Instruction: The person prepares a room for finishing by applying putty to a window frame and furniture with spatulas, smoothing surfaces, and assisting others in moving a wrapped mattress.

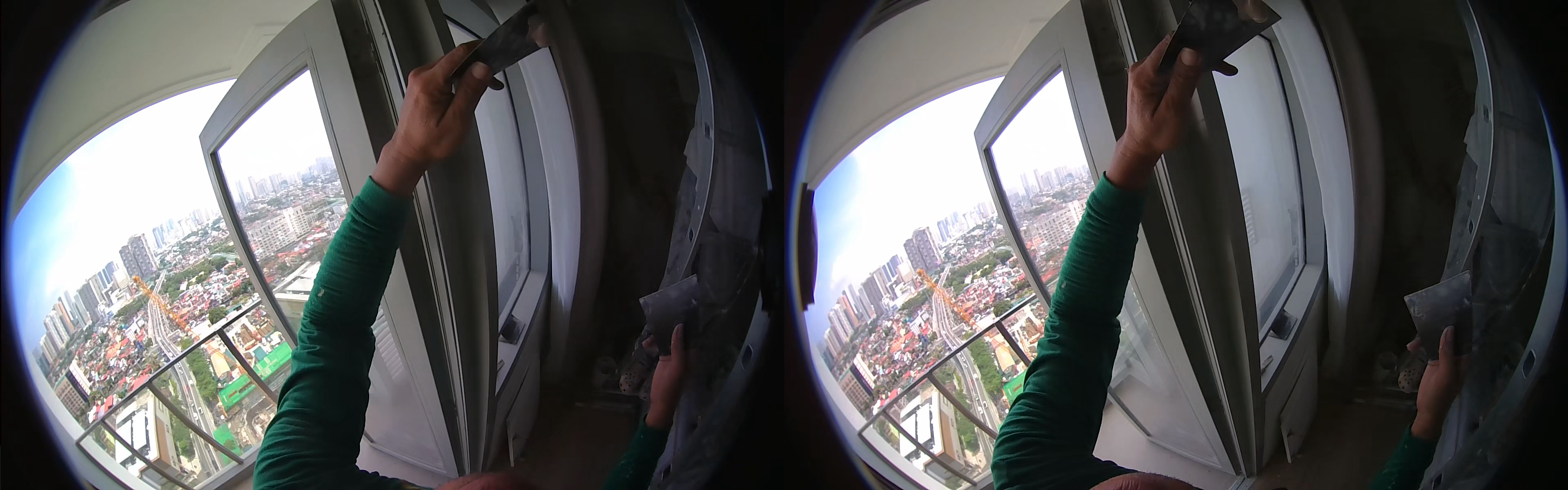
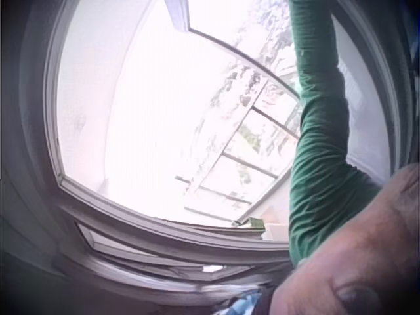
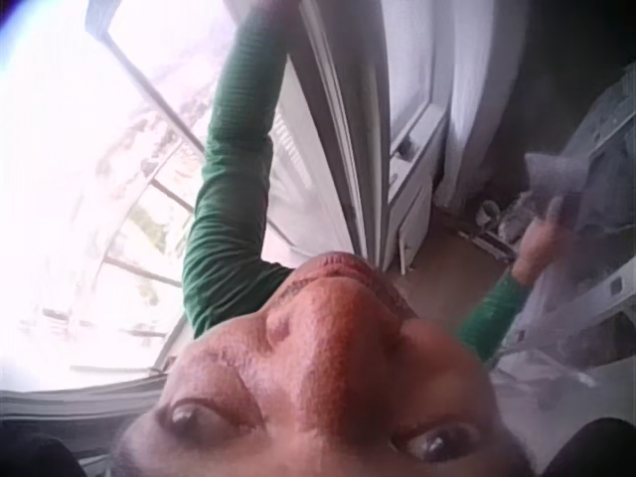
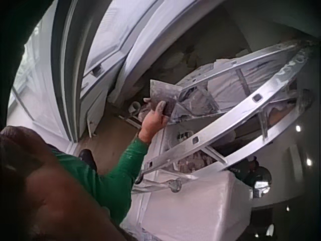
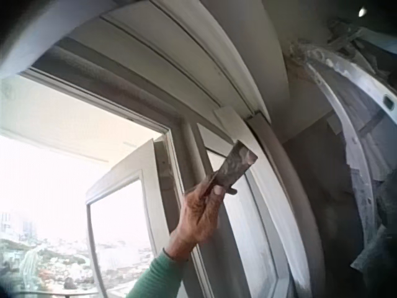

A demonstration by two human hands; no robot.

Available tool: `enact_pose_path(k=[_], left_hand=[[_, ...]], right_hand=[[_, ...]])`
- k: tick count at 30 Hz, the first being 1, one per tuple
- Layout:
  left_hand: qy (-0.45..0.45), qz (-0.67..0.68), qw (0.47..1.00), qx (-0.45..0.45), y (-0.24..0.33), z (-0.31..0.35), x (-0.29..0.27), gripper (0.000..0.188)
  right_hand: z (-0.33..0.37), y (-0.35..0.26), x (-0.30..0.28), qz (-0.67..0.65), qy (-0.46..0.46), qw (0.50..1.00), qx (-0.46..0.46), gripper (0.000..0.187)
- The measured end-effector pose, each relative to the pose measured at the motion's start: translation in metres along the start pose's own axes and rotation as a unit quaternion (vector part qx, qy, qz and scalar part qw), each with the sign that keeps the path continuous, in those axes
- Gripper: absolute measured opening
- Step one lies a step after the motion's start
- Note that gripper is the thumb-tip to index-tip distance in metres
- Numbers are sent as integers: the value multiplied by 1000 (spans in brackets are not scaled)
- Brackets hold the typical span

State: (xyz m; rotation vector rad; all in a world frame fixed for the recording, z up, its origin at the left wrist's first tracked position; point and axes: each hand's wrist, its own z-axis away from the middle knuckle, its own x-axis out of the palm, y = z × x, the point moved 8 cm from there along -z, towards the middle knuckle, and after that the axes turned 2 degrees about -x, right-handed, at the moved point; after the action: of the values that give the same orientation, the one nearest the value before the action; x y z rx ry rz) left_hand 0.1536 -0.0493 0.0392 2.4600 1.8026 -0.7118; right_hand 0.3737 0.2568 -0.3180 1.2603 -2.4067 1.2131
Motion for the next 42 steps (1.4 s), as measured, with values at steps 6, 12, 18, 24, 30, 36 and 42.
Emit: enact_pose_path(k=[6, 12, 18, 24, 30, 36, 42], left_hand=[[-113, -166, 976, -79, -35, -47, 18, 36], [-99, -158, 970, -155, -45, -56, 13, 25], [-124, -200, 962, -136, -51, -41, 0, 22], [15, 4, 998, -59, -48, -42, 14, 34], [-85, -142, 982, -90, -54, -33, 4, 42], [-70, -38, 985, -153, -61, -29, 4, 35], [-60, 9, 983, -175, -81, -11, 9, 38]], right_hand=[[-73, -16, 54, -45, -72, 996, 41, 25], [-142, -68, 177, -170, -261, 950, 4, 28], [-150, -218, 358, 7, -499, 835, -230, 24], [-159, -281, 485, 52, -412, 779, -469, 26], [-159, -284, 561, 70, -310, 812, -490, 53], [-151, -291, 570, 46, -242, 816, -523, 22], [-127, -313, 572, 68, -208, 796, -565, 27]])
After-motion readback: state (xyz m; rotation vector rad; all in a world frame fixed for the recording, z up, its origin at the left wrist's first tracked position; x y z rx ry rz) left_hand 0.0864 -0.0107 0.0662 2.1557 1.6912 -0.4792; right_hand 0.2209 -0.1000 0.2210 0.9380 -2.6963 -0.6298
